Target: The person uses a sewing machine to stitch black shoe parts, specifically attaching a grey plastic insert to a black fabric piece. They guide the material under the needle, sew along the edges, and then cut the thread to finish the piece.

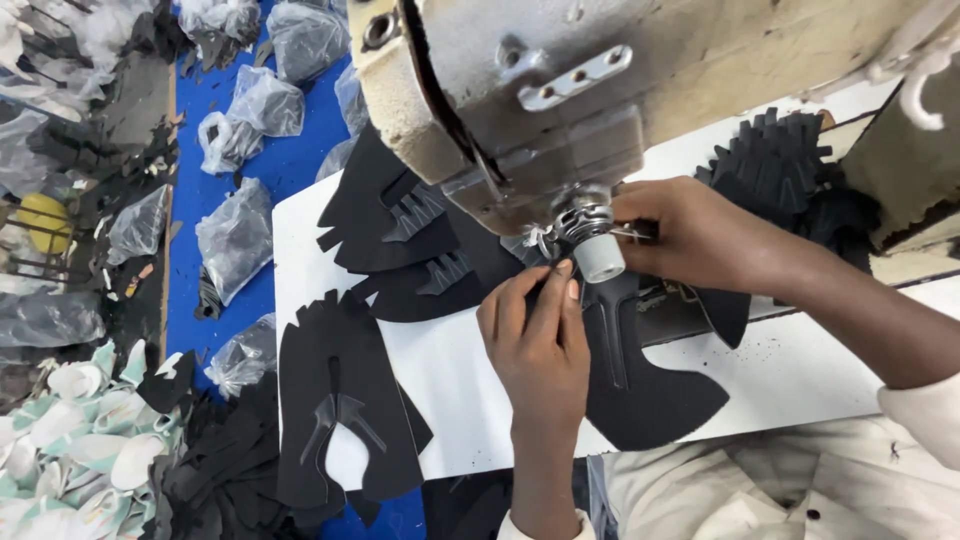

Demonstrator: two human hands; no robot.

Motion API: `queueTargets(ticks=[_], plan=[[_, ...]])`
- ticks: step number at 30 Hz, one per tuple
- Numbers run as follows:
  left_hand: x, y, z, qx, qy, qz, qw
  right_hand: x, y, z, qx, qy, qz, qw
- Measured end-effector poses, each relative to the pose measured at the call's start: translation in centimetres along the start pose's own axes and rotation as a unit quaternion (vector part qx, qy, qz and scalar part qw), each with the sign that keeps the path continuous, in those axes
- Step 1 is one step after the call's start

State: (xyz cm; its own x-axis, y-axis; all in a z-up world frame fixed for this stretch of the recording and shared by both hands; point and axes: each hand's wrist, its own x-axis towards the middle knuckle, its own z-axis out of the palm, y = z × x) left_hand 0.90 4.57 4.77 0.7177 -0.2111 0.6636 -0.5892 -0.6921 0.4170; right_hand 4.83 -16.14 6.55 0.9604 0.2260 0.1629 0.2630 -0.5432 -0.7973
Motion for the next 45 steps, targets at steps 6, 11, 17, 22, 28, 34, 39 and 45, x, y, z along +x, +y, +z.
queueTargets(ticks=[6, 11, 17, 22, 28, 34, 39, 45], plan=[[-0.2, 0.0, 0.2, -0.004, -0.026, -0.027, 0.999, 0.5, -0.7, -0.2, 0.006, 0.01, -0.035, 0.999], [-0.5, -0.4, 0.4, 0.021, -0.035, -0.015, 0.999, 0.8, -0.4, -0.5, -0.052, -0.014, -0.051, 0.997], [-0.4, -0.1, 0.3, 0.004, -0.031, -0.018, 0.999, 0.3, -1.0, -0.9, -0.071, 0.004, -0.071, 0.995], [-0.8, -0.1, 0.6, 0.041, -0.024, 0.006, 0.999, 0.3, -0.9, -1.0, -0.049, -0.005, -0.078, 0.996], [-0.8, -0.4, 0.7, 0.041, -0.027, 0.013, 0.999, 0.4, -0.6, -1.1, -0.041, -0.015, -0.081, 0.996], [-0.7, -0.6, 0.7, 0.024, -0.031, 0.012, 0.999, 0.3, -0.3, -0.9, -0.037, 0.009, -0.108, 0.993], [-0.7, -0.6, 0.6, 0.041, -0.031, 0.032, 0.998, 0.5, 0.2, -0.8, -0.02, 0.01, -0.118, 0.993], [-0.5, -0.3, 0.2, 0.086, -0.048, 0.057, 0.993, 0.7, 2.6, -0.6, 0.096, -0.027, -0.064, 0.993]])
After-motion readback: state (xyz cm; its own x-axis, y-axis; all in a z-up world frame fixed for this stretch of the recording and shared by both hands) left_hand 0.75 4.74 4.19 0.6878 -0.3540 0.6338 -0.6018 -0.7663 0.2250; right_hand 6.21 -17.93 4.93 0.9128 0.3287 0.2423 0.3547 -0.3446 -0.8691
